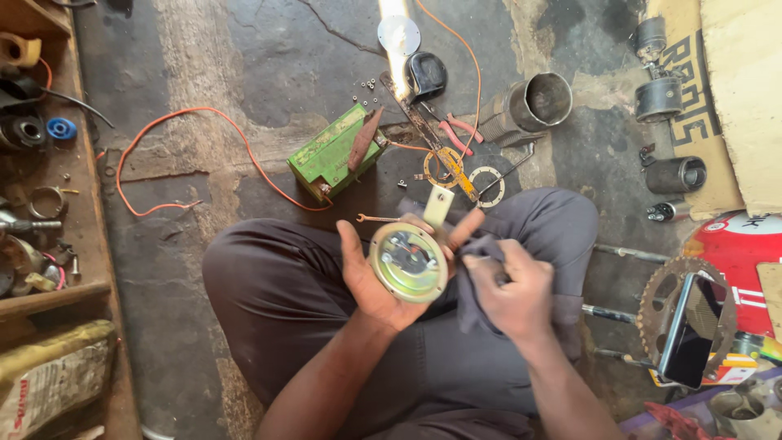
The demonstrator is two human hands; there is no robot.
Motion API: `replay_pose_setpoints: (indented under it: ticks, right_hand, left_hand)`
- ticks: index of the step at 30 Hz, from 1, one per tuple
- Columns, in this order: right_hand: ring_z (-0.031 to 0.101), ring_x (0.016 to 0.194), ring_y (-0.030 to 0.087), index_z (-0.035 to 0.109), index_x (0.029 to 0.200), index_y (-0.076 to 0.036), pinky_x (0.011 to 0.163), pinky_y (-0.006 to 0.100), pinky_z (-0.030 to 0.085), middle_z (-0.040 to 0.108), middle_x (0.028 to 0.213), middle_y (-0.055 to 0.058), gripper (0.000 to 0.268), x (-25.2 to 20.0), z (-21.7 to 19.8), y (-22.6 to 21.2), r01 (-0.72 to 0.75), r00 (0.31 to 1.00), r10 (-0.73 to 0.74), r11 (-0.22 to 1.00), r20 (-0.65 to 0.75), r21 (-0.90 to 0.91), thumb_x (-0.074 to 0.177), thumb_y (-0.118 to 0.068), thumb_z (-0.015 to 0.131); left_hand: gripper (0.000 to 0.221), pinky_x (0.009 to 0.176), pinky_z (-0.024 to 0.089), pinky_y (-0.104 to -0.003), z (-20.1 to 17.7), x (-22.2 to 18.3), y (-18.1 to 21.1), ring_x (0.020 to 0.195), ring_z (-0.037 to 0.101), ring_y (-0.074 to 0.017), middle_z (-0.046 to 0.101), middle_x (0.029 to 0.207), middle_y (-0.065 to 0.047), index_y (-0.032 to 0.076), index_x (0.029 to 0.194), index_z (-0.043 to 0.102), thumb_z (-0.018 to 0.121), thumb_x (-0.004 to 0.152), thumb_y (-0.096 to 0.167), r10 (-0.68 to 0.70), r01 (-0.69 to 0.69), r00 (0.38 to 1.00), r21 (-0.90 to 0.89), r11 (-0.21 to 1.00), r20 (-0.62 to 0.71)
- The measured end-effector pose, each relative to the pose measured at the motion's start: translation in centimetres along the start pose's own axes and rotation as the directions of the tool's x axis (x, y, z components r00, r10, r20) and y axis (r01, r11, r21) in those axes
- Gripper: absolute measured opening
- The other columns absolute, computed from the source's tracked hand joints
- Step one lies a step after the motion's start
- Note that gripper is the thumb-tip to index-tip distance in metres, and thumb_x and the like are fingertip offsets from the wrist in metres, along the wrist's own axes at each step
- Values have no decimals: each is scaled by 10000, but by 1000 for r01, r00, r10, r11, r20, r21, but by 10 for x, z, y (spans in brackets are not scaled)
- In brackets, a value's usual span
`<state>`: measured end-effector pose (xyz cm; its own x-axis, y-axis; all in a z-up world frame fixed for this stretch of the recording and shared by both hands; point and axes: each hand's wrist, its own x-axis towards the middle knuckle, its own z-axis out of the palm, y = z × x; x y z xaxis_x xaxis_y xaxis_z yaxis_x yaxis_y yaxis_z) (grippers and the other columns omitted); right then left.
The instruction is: The person sits on the floor and uses a screwdriver to adjust and tighten screws on a circular mechanical component. They also use a wrench to tighten a nut and handle small metal pieces, placing them into the component.
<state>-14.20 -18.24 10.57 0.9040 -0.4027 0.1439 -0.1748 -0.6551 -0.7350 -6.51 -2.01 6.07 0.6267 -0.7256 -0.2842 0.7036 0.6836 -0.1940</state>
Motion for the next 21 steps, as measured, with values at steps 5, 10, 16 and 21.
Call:
replay_pose_setpoints:
  ticks: [5, 10, 16, 21]
  right_hand:
    - [610, 656, 28, 651, 935, 4, 580, 260, 477, 654, 734, 62, 157, 8, 5, 11, 47, 979, -83, 981, -185, -189, 918, -90, 776]
    - [464, 560, 87, 585, 820, 21, 526, 309, 390, 531, 628, 92, 277, -3, -33, 9, -150, 970, 133, 986, -202, -72, 934, -119, 796]
    - [650, 583, 79, 680, 926, -15, 547, 271, 504, 660, 681, 55, 125, -18, -30, -30, 159, 982, -165, 985, -91, -62, 860, -72, 769]
    - [718, 579, 194, 639, 881, -17, 514, 307, 503, 629, 647, 121, 216, -26, -22, -48, 144, 987, -149, 986, -61, -84, 782, -84, 819]
  left_hand:
    - [1028, 1183, 359, -597, 3, 0, -4, 1528, 326, -515, 672, 1139, -213, -19, 1226, 668, 393, 896, 915, -6, 37, 935, -81, 996, 355]
    - [1059, 1207, 342, -697, 9, -4, -13, 1470, 364, -520, 668, 1096, -232, -19, 1212, 668, 358, 846, 925, -78, 123, 892, -74, 990, 445]
    - [1202, 918, 564, -477, 4, -10, -18, 1081, 672, -405, 668, 1149, -292, -104, 1258, 599, 296, 849, 984, -150, 132, 876, 71, 989, 458]
    - [1193, 946, 592, -479, -1, -21, -27, 1013, 698, -362, 674, 1083, -267, -87, 1176, 590, 250, 792, 990, -126, 77, 917, 141, 987, 379]
